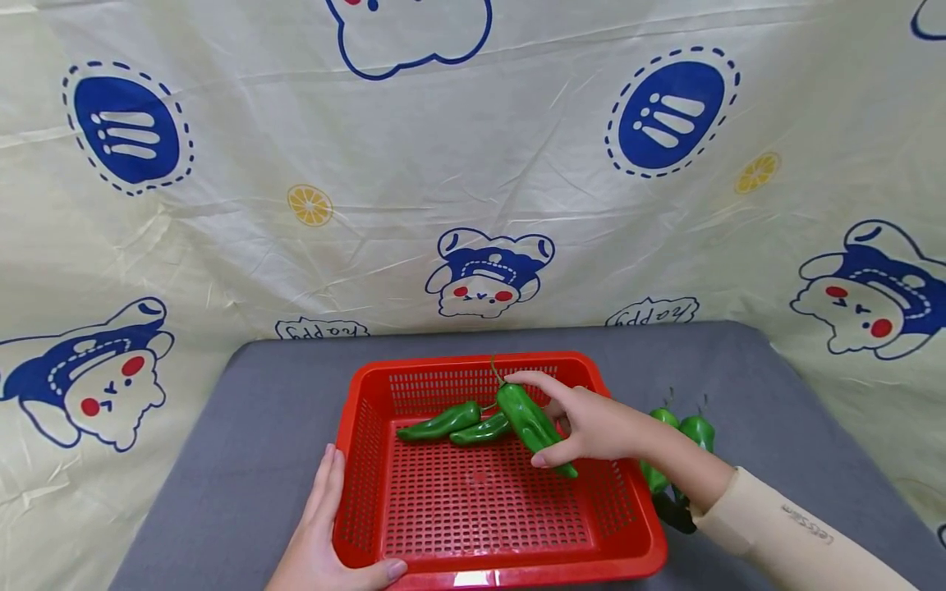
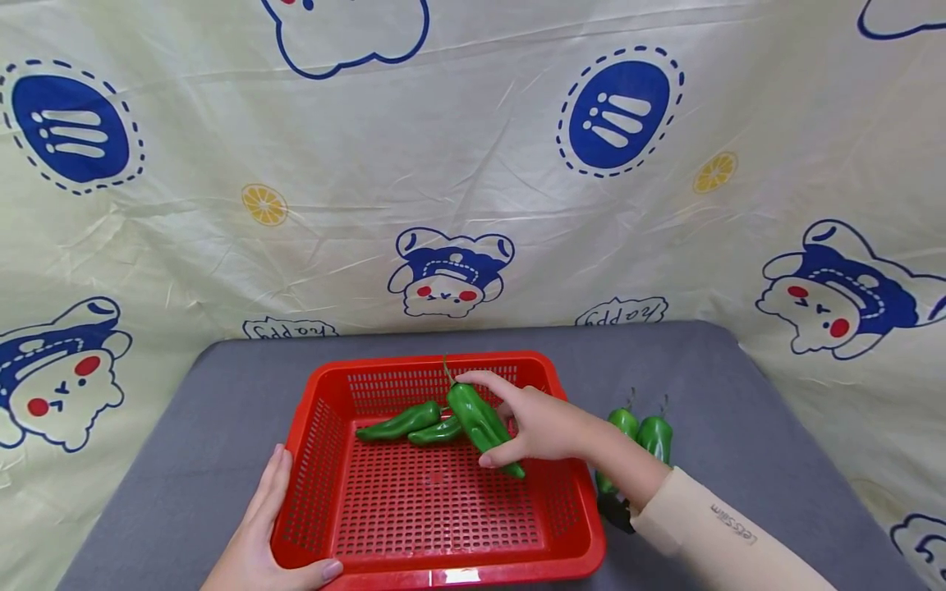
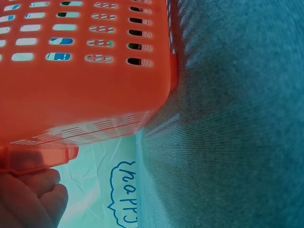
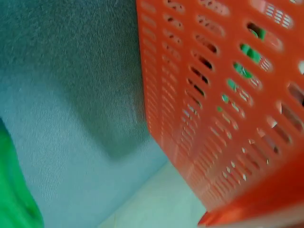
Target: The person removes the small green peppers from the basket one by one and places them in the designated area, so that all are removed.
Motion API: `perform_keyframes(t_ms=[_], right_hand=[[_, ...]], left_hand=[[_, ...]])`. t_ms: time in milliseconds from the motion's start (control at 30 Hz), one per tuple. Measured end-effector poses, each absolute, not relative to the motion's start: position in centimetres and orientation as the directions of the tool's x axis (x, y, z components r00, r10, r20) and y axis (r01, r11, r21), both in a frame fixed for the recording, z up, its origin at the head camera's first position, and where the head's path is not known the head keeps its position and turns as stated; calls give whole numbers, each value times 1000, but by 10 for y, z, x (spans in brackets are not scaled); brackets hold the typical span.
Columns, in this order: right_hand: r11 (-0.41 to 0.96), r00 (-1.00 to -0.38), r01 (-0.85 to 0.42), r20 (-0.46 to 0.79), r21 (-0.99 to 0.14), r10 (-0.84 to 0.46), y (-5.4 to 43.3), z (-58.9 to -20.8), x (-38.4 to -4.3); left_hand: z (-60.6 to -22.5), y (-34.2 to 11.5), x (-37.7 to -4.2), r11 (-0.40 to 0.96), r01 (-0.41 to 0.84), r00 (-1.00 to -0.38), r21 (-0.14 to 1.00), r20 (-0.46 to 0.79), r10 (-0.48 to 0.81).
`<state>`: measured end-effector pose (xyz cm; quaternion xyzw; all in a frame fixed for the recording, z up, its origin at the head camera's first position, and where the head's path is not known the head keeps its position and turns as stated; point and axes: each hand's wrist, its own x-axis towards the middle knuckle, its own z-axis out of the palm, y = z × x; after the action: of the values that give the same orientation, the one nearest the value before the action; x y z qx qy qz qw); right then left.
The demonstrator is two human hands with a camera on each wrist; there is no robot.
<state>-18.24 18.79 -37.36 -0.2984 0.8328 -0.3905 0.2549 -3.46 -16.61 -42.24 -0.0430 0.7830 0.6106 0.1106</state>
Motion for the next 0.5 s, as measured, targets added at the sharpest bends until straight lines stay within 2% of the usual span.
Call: perform_keyframes(t_ms=[200, 500], right_hand=[[527, -739, -302, -155, -794, -656, 203, -366, -182], [447, -745, -336, -56, -829, -665, 243, -361, -177]], left_hand=[[-422, -166, -34, 276, -205, -972, 939, -229, 56], [-422, -166, -34, 303, -202, -973, 931, -227, 49]])
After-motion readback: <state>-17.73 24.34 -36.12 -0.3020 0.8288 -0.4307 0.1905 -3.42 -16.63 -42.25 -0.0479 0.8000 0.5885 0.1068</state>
